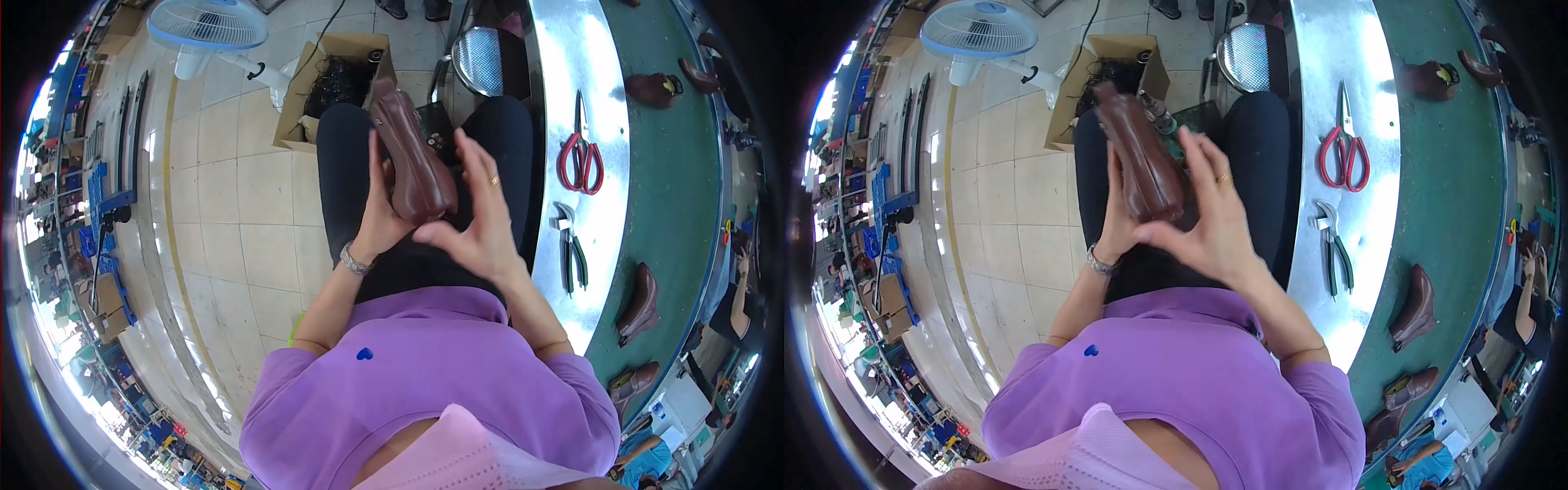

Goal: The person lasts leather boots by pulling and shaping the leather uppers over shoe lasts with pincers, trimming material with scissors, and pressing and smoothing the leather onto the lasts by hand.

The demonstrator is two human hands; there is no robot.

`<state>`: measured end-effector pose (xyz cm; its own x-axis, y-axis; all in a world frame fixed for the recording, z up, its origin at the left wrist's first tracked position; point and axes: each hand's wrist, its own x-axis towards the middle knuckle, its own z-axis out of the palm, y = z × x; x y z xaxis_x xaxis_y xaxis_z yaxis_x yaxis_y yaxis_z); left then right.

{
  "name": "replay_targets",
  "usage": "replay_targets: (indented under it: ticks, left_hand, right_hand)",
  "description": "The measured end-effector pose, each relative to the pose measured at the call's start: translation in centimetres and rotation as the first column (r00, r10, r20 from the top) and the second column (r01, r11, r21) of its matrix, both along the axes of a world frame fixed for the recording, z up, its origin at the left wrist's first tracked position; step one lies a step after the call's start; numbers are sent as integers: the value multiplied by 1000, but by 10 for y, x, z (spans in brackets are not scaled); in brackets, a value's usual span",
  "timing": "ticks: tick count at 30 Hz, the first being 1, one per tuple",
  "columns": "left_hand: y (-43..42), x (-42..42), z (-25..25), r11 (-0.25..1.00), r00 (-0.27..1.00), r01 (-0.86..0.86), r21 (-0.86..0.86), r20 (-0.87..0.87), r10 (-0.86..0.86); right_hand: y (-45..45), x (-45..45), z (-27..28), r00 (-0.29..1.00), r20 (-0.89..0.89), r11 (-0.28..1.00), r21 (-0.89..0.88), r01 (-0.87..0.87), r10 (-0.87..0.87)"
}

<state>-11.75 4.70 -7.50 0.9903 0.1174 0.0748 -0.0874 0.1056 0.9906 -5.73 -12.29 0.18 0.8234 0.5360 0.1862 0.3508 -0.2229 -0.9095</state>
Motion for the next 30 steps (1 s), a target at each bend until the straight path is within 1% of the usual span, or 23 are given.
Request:
replay_targets:
  ticks: [1, 2, 3, 5, 6, 7, 9, 10, 11, 12, 13, 14, 15, 16, 19, 22, 24, 25, 27, 30]
  left_hand:
    - [-2, 2, 18, 991, 991, -122, 50, -52, 124]
    - [0, 1, 27, 974, 978, -210, 83, 5, 211]
    - [3, -1, 34, 949, 955, -296, 111, 64, 291]
    - [16, -3, 53, 927, 911, -361, 106, 252, 326]
    - [25, -8, 59, 914, 878, -393, 103, 339, 339]
    - [35, -17, 62, 920, 895, -387, 63, 264, 359]
    - [60, -37, 54, 925, 919, -379, -15, 111, 379]
    - [66, -43, 45, 926, 949, -315, 207, 56, 311]
    - [72, -48, 36, 879, 969, -224, 420, 5, 245]
    - [66, -52, 28, 824, 966, -219, 523, -4, 259]
    - [63, -59, 18, 760, 962, -205, 616, -15, 272]
    - [65, -66, 11, 714, 971, -213, 666, 67, 227]
    - [60, -72, 4, 741, 961, -265, 617, 103, 258]
    - [49, -79, -5, 763, 945, -319, 561, 134, 297]
    - [28, -88, -18, 746, 899, -427, 511, 151, 410]
    - [21, -83, -13, 664, 852, -456, 592, 74, 519]
    - [17, -74, -4, 635, 795, -499, 590, 21, 606]
    - [18, -72, -3, 647, 792, -524, 554, 37, 609]
    - [21, -68, 2, 673, 787, -564, 478, 67, 613]
    - [25, -64, 15, 711, 814, -509, 485, 4, 580]
  right_hand:
    - [10, -9, 2, 1000, -2, 1000, 8, 5, -5]
    - [21, -11, 1, 999, -35, 995, 99, 18, -15]
    - [27, -6, 1, 994, -103, 974, 225, -18, 42]
    - [39, 13, -1, 960, -211, 880, 471, -63, 182]
    - [42, 27, 2, 915, -245, 802, 584, -123, 319]
    - [47, 44, 0, 813, -281, 696, 691, -197, 509]
    - [62, 72, -6, 607, -289, 557, 770, -312, 740]
    - [72, 80, -16, 525, -292, 528, 757, -384, 800]
    - [84, 86, -32, 434, -300, 494, 741, -455, 850]
    - [93, 91, -41, 339, -311, 453, 722, -523, 888]
    - [99, 94, -44, 274, -270, 378, 763, -524, 923]
    - [103, 94, -48, 208, -232, 307, 801, -514, 950]
    - [105, 92, -52, 140, -197, 241, 836, -493, 970]
    - [107, 92, -55, 80, -194, 208, 852, -480, 978]
    - [117, 93, -59, 75, -182, 195, 855, -481, 981]
    - [128, 97, -54, 25, -253, 234, 850, -471, 967]
    - [139, 94, -51, 32, -295, 280, 864, -419, 955]
    - [145, 93, -50, 34, -315, 303, 869, -392, 948]
    - [155, 95, -54, 24, -301, 284, 866, -412, 953]
    - [161, 94, -63, 25, -296, 281, 870, -406, 955]
